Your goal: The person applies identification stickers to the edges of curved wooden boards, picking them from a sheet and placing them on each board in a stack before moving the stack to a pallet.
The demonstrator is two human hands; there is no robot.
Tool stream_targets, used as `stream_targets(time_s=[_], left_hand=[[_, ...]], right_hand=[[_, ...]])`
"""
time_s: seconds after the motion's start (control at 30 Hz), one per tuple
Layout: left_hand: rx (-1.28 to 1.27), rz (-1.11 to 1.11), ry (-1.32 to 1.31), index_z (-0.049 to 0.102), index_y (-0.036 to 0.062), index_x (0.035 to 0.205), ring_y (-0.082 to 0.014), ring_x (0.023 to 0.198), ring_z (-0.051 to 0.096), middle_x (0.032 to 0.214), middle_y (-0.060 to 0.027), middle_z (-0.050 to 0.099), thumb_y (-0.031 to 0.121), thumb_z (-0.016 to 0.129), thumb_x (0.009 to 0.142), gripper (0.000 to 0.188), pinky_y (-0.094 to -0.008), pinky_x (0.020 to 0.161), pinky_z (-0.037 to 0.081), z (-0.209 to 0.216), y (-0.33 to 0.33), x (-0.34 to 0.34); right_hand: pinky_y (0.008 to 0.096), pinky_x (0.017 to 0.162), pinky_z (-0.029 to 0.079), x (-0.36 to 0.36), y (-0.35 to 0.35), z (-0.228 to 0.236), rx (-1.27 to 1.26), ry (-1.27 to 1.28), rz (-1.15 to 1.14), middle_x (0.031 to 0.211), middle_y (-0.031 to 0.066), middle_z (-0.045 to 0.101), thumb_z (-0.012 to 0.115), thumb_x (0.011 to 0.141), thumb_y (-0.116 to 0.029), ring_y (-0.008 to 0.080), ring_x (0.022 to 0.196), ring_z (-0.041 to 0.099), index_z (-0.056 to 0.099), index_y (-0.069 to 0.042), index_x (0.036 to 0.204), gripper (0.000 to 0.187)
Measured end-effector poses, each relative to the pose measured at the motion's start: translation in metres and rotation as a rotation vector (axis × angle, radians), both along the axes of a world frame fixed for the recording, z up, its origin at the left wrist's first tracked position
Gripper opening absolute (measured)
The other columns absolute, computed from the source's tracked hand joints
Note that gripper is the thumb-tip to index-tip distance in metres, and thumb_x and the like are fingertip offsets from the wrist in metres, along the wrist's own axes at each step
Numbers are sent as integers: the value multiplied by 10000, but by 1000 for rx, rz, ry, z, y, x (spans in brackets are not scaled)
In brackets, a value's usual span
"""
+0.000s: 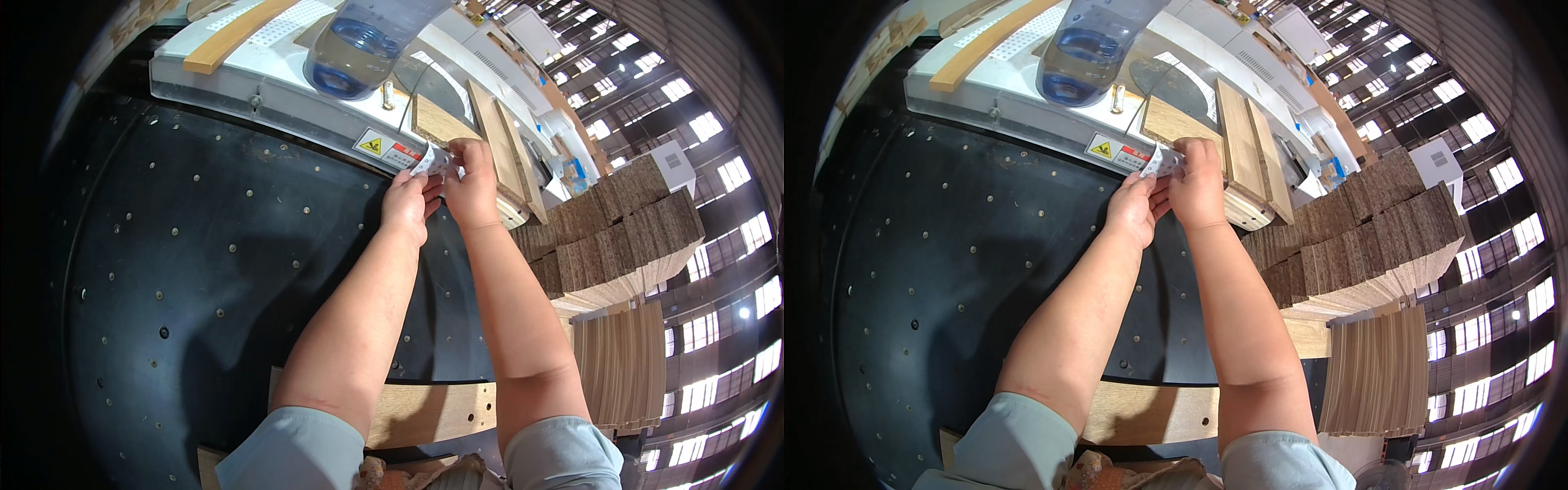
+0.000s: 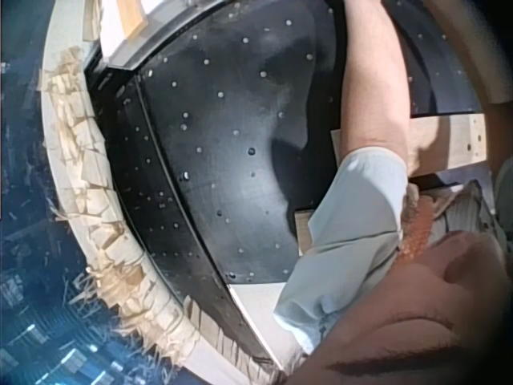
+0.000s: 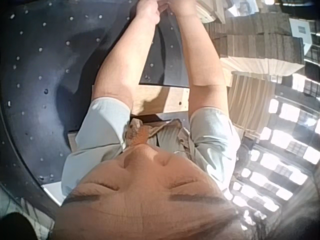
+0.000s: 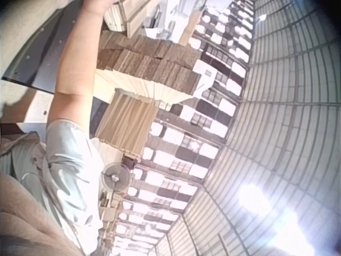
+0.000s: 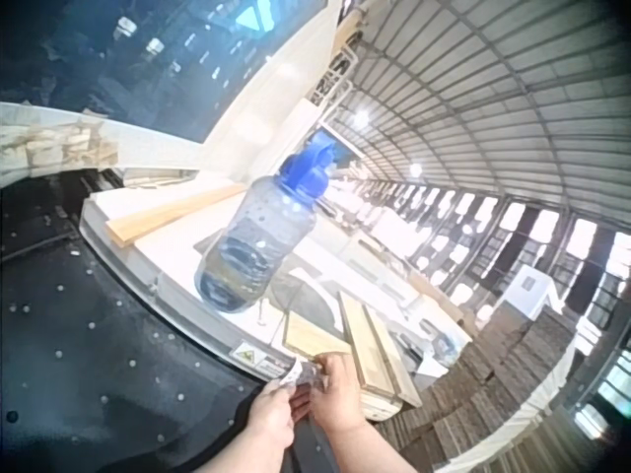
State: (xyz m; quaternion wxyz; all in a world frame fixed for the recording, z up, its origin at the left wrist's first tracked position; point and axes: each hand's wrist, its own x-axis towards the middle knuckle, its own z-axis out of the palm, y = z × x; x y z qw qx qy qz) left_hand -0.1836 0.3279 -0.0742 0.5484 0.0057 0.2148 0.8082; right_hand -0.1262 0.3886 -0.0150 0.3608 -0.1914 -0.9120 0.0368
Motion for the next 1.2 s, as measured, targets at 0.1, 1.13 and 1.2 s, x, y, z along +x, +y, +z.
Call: stream_targets(time_s=[0.1, 1.13, 1.2], left_hand=[[14, 16, -40, 482, 84, 1128, -155, 827, 589, 961, -54, 607, 116, 370, 938, 223, -285, 708, 455, 4, -3, 0], [-157, -52, -89, 450, 10, 1166, -295, 1012, 560, 1091, -178, 574, 210, 492, 881, 351, -421, 874, 460, -32, 10, 4], [-229, -83, -47, 466, 27, 1152, -278, 965, 565, 1087, -168, 577, 218, 507, 872, 341, -408, 859, 470, -39, 15, 9]], right_hand=[[396, 754, 460, -4, -7, 4, 174, -50, 16, 952, 150, 523, 513, 643, 129, 346, 880, 527, 538, -43, 970, 370], [211, 714, 424, 188, -123, 65, -558, 719, 93, 932, 11, 485, 567, 752, 138, 82, 800, 488, 477, -72, 969, 315], [239, 746, 450, 266, -159, 74, -517, 803, -49, 991, 25, 472, 583, 682, 188, 108, 816, 489, 485, -89, 965, 407]])
